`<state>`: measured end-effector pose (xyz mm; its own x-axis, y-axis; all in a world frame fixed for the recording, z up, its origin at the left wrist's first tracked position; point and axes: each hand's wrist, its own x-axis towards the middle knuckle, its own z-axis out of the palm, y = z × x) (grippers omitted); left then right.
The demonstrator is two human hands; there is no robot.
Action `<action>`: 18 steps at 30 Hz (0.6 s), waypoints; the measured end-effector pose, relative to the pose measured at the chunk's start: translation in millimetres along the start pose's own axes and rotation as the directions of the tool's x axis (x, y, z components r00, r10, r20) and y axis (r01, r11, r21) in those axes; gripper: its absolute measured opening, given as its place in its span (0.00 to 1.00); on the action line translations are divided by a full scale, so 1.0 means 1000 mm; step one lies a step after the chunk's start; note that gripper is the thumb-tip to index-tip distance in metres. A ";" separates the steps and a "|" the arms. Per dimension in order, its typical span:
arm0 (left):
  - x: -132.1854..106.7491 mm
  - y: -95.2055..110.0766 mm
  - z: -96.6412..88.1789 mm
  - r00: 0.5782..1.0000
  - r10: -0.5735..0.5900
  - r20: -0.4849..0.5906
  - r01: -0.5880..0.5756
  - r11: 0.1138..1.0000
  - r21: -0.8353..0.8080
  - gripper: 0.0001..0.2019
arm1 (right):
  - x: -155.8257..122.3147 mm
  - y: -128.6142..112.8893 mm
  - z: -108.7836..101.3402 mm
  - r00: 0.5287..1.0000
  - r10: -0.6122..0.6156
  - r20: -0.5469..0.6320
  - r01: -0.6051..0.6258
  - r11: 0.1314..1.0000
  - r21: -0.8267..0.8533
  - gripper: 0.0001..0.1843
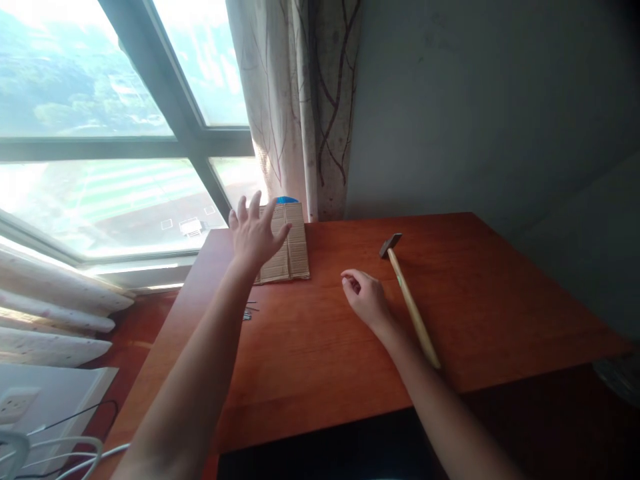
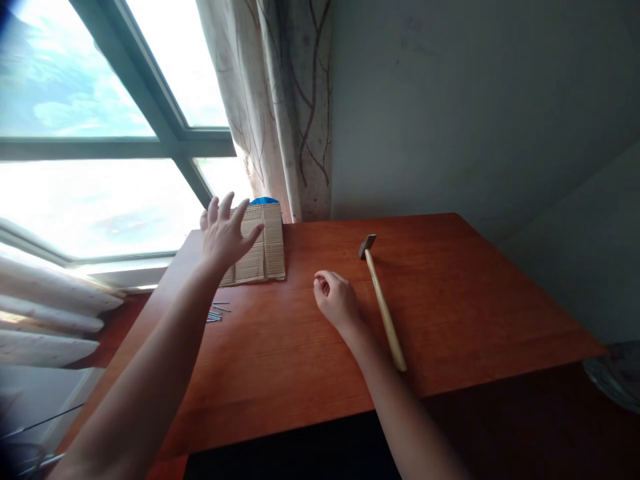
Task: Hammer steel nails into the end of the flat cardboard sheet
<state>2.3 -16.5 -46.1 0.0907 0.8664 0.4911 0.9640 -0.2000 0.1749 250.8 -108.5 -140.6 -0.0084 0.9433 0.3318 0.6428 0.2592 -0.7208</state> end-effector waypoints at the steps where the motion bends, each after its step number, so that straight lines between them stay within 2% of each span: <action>1: 0.020 -0.008 0.007 0.997 -0.021 0.073 0.021 1.000 0.007 0.35 | -0.001 -0.002 0.001 1.000 -0.012 0.011 0.012 1.000 0.003 0.12; 3: 0.057 -0.021 0.024 0.981 -0.046 0.190 0.043 0.999 0.018 0.39 | -0.003 -0.003 0.005 0.999 -0.026 0.032 0.026 1.000 0.001 0.12; 5: 0.088 -0.029 0.040 0.968 -0.039 0.247 0.033 0.999 0.030 0.41 | -0.007 -0.002 0.008 0.998 -0.030 0.050 0.030 1.000 -0.008 0.11; 8: 0.117 -0.034 0.057 0.936 -0.024 0.350 0.006 0.999 0.053 0.38 | -0.012 -0.001 0.011 0.997 -0.024 0.073 0.026 0.999 -0.027 0.11; 13: 0.142 -0.046 0.074 0.906 -0.008 0.423 -0.016 0.999 0.052 0.41 | -0.013 -0.002 0.012 0.994 -0.010 0.112 0.016 0.999 -0.049 0.11; 18: 0.145 -0.054 0.083 0.829 0.080 0.553 -0.074 0.997 -0.034 0.39 | -0.007 -0.004 0.011 0.993 0.044 0.108 -0.044 0.999 -0.003 0.13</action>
<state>-15.6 157.7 -54.7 0.2910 0.9553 -0.0511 0.9456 -0.2791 0.1675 240.0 -113.5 -147.0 -0.0629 0.9707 0.2318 0.6445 0.2169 -0.7332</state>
